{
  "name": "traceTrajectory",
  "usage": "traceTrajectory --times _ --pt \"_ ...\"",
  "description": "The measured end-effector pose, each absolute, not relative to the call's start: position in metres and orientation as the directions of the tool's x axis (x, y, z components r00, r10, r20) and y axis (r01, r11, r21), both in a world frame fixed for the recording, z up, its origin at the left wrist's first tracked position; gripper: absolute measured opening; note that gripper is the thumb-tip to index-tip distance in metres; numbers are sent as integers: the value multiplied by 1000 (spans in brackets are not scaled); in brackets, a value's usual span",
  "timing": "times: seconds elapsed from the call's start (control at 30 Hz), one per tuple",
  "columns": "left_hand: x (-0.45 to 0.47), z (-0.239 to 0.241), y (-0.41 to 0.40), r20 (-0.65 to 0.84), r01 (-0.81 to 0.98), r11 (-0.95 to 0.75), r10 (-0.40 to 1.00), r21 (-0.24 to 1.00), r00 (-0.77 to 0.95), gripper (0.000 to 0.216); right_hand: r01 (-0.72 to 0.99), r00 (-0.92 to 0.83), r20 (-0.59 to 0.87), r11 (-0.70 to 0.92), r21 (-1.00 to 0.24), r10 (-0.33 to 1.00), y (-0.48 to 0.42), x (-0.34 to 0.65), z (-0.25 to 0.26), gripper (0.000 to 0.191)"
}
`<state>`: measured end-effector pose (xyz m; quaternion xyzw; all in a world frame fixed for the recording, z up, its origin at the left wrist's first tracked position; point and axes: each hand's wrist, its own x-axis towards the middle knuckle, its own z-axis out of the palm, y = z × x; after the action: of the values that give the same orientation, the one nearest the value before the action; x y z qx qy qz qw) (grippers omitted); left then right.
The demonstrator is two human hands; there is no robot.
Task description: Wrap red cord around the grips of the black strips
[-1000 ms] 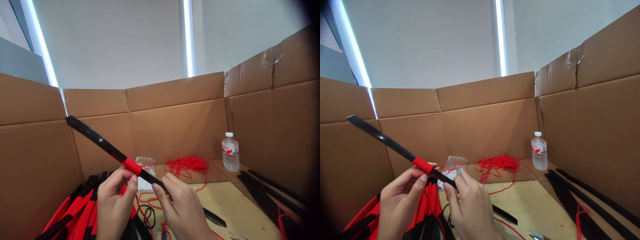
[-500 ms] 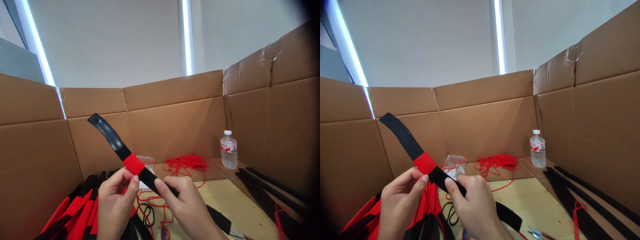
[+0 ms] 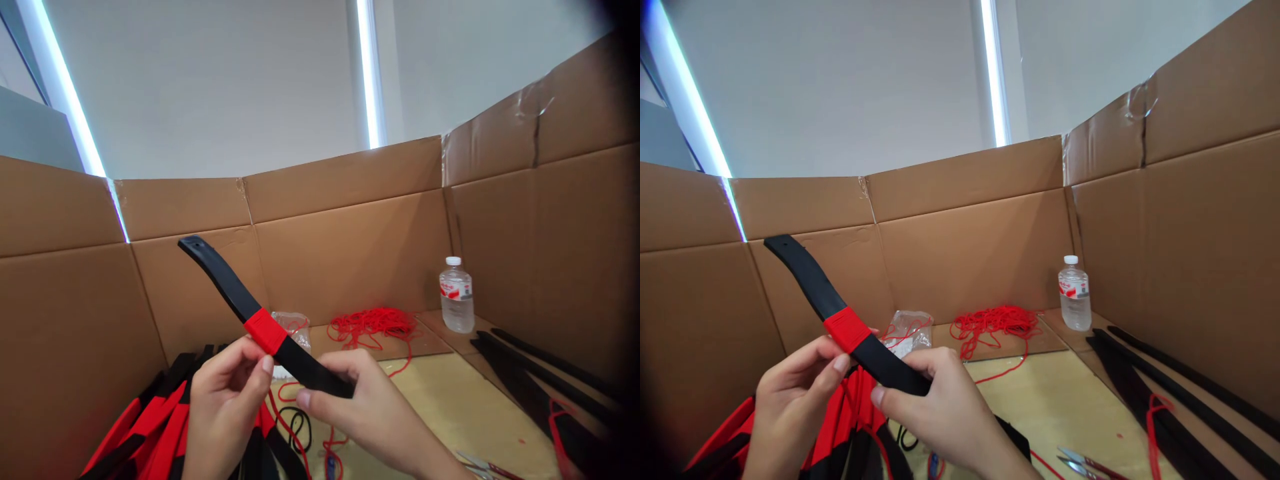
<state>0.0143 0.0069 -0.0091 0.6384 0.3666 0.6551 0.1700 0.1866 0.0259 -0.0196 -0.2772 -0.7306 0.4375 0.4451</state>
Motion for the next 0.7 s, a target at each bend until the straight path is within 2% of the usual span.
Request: traceTrajectory --times 0.03,0.17,0.37,0.5,0.6,0.7 --pt "16 -9 7 719 255 -677 680 691 -143 21 15 -416 451 502 -865 790 25 186 -20 5" --pt "22 -7 6 730 302 -668 655 680 -196 19 103 -266 558 599 -794 786 23 185 -22 15" --pt "23 -6 4 737 313 -669 635 674 -231 18 214 -264 631 682 -699 730 24 182 -27 15" --pt "23 -8 6 739 281 -684 626 673 -247 17 217 -295 665 726 -652 686 25 182 -28 28" --pt "24 -8 6 745 298 -682 617 667 -254 15 205 -296 650 711 -672 700 24 182 -28 34" --pt "25 -7 6 758 323 -686 603 652 -251 15 131 -321 573 634 -762 754 22 180 -26 40"
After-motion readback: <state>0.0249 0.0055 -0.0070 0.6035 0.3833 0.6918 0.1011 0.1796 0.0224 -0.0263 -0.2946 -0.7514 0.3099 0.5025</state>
